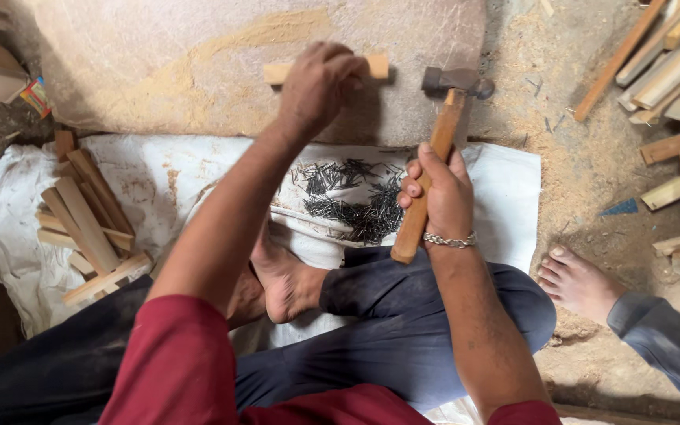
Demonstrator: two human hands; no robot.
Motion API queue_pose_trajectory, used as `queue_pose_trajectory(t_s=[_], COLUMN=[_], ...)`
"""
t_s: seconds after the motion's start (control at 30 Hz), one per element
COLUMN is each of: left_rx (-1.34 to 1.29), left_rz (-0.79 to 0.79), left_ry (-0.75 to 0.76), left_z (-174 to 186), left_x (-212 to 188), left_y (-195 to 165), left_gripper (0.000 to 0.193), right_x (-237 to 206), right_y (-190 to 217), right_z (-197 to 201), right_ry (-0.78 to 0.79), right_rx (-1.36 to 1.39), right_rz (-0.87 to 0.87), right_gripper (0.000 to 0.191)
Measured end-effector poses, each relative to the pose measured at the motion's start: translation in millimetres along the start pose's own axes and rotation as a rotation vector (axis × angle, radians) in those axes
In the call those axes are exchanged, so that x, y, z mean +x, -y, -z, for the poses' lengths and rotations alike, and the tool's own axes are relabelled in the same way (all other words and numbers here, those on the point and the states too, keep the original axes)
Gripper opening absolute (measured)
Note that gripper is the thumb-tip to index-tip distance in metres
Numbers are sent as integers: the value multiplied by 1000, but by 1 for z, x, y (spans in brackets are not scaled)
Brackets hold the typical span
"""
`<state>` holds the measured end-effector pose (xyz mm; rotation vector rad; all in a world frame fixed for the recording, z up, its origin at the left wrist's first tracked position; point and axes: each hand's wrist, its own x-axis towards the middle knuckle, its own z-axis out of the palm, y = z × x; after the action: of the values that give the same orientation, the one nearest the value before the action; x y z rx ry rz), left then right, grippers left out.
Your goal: The person sits on the floor and repeatedly hammers nails into small wooden blocks using a hammer. They pick up each block, position a nail, and strike it until the nail is driven in, then set the block aside.
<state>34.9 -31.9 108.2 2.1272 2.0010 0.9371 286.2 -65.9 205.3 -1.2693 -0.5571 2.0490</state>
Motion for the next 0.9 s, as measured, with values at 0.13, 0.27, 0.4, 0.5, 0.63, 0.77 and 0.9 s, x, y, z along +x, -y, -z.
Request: queue_pose_trajectory(t_s=[0.13,0.27,0.4,0.5,0.63,0.77,0.9], left_rx=[174,181,249,-220,-215,-226,-234], left_rz=[-23,-1,174,-28,28,140,197], left_ry=[-69,-153,632,560,425,403,445], left_z=[6,37,24,4,-8,-1,6], left_x=[-29,-41,-73,-122,-161,-162,-156], left_y=[8,10,-35,-80,-104,-109,-121], left_gripper=[30,40,3,17,18,16,27], right_x=[1,3,4,4,3,2,1], right_y=[3,1,-2,-4,-7,-9,-8], right_z=[2,3,2,2,4,4,3], right_ry=[14,0,2,31,47,17,33], right_rx=[25,26,21,39,21,12,31], right_rz=[-13,-23,-26,-14,-10,-5,-11], right_gripper=[21,22,23,23,22,23,22])
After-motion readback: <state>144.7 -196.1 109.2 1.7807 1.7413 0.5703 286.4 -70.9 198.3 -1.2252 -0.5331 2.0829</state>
